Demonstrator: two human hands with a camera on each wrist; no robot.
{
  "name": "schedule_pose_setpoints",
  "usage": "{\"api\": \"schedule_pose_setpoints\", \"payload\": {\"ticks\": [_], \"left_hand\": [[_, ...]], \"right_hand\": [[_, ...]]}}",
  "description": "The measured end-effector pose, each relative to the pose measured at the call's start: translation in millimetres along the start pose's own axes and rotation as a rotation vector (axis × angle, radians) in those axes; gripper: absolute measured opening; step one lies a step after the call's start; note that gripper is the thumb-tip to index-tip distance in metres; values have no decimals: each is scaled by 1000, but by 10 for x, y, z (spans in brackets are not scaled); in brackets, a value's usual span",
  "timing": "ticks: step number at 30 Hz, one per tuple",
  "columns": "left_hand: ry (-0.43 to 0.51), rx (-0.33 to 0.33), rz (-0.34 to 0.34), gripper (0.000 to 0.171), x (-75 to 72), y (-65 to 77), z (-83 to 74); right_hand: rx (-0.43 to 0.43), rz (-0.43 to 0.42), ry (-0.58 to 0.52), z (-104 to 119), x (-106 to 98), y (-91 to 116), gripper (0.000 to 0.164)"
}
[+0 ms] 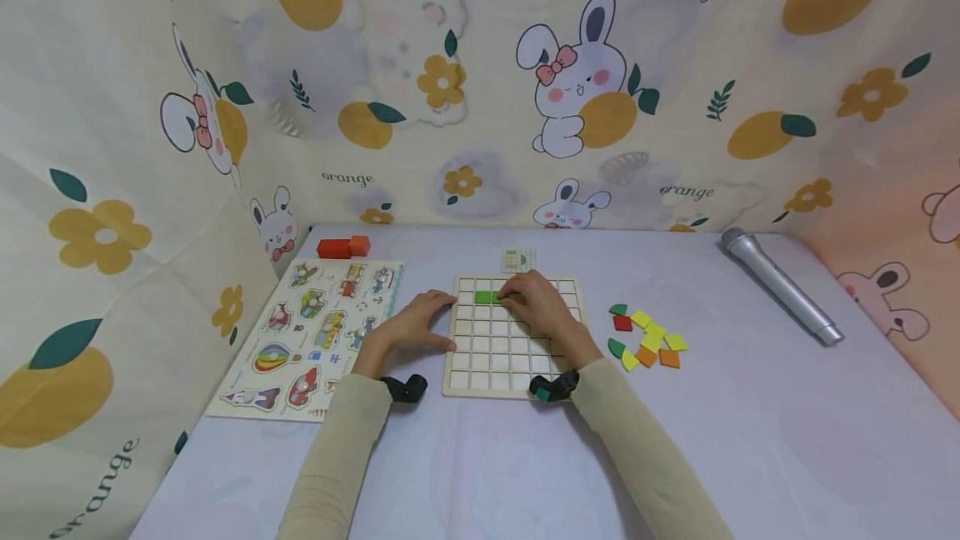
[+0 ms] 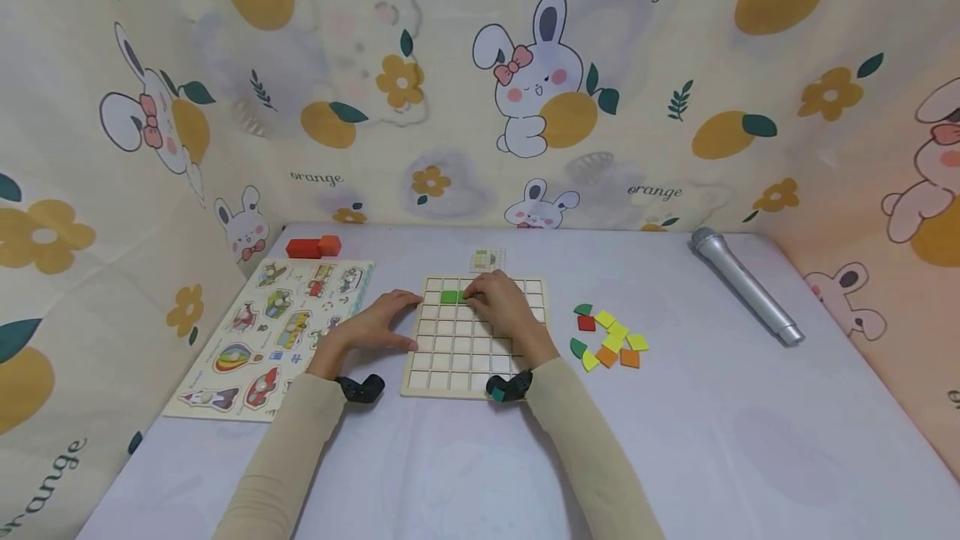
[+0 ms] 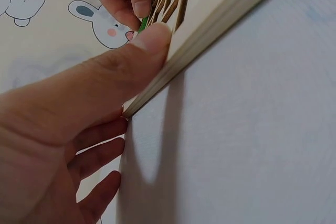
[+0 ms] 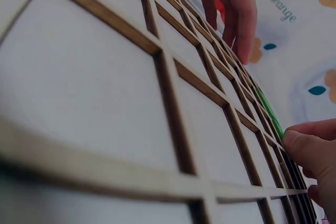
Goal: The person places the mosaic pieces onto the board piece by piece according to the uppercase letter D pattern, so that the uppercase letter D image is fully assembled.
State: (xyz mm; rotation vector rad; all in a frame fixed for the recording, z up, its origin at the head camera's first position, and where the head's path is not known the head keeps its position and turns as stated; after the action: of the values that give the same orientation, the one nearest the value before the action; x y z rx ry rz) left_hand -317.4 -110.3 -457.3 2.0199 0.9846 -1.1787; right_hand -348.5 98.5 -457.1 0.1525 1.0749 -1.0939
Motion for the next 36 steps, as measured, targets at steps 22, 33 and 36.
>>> {"api": "schedule_pose_setpoints", "payload": {"ticks": [22,33,36], "left_hand": [[-15,10,-17,83,0,6,-30],[-19,-15,-16,84,4,3,-17],[-18,-20,-15,84,14,-3,-9]], "right_hand": [[-25,-46,-150,-130,-475,305,25],[190,-40,-78,-361,-1044,848,30],[252,-22,-61,-439,-1147,979,30]]}}
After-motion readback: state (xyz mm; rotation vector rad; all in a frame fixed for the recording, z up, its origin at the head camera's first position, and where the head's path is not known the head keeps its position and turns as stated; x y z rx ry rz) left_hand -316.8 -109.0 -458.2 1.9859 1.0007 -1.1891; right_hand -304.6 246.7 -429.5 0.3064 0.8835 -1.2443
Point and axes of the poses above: each hand's wrist, its own y-axis away from the middle knuckle, its own x-axis out of the palm, z = x × y, the point moved 5 cm from there along -y, towards the middle knuckle, and after that the axes turned 8 degrees about -y, right-handed, at the moved point
